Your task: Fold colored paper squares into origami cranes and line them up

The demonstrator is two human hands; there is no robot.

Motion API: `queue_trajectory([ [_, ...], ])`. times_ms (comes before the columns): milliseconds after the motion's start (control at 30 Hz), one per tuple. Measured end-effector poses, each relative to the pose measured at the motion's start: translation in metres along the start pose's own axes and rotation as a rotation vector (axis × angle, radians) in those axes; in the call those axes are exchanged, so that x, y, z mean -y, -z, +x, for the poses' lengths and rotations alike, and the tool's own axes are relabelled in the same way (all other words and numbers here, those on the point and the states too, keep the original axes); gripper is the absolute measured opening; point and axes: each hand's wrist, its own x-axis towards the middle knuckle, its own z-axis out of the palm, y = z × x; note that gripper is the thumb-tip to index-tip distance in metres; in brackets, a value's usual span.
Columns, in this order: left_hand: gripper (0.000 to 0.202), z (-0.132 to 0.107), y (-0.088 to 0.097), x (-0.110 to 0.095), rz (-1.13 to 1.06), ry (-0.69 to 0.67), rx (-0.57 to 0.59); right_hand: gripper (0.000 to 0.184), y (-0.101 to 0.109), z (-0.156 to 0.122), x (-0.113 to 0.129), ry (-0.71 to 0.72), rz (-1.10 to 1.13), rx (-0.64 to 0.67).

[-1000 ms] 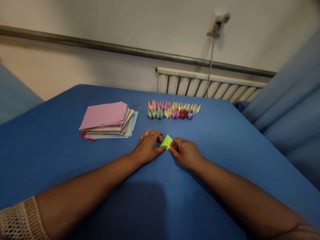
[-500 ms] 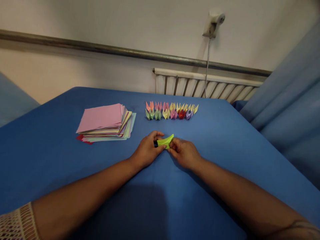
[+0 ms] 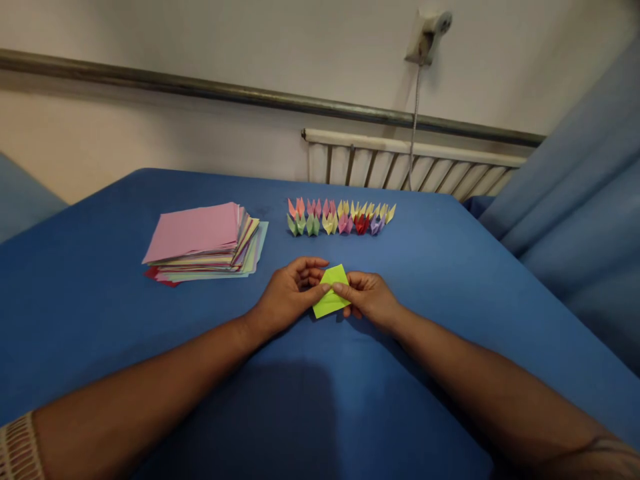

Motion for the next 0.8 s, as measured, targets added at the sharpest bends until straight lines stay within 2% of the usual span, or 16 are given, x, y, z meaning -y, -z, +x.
queue_trajectory([
  [100,0.031,0.0013,0.0002,0.0033,-0.014,0.081,0.085,0.035,-0.0011,-0.0001,-0.0019,0.017,0.001,-0.040],
  [200,0.031,0.0021,0.0011,0.0050,-0.023,0.122,0.124,0.034,-0.0010,-0.0003,-0.0029,0.005,-0.020,-0.043],
  [367,0.031,0.0022,0.0017,0.0026,-0.077,0.141,0.059,0.030,0.0001,-0.0010,-0.0025,-0.003,-0.055,-0.014],
  [600,0.029,0.0047,0.0047,0.0024,-0.079,0.145,-0.045,0.019,0.0031,0.0001,-0.0076,0.080,0.016,0.099],
  [800,0.027,0.0072,0.0052,0.0050,-0.052,0.114,-0.099,0.025,0.0056,-0.0019,-0.0064,0.107,0.063,0.140],
])
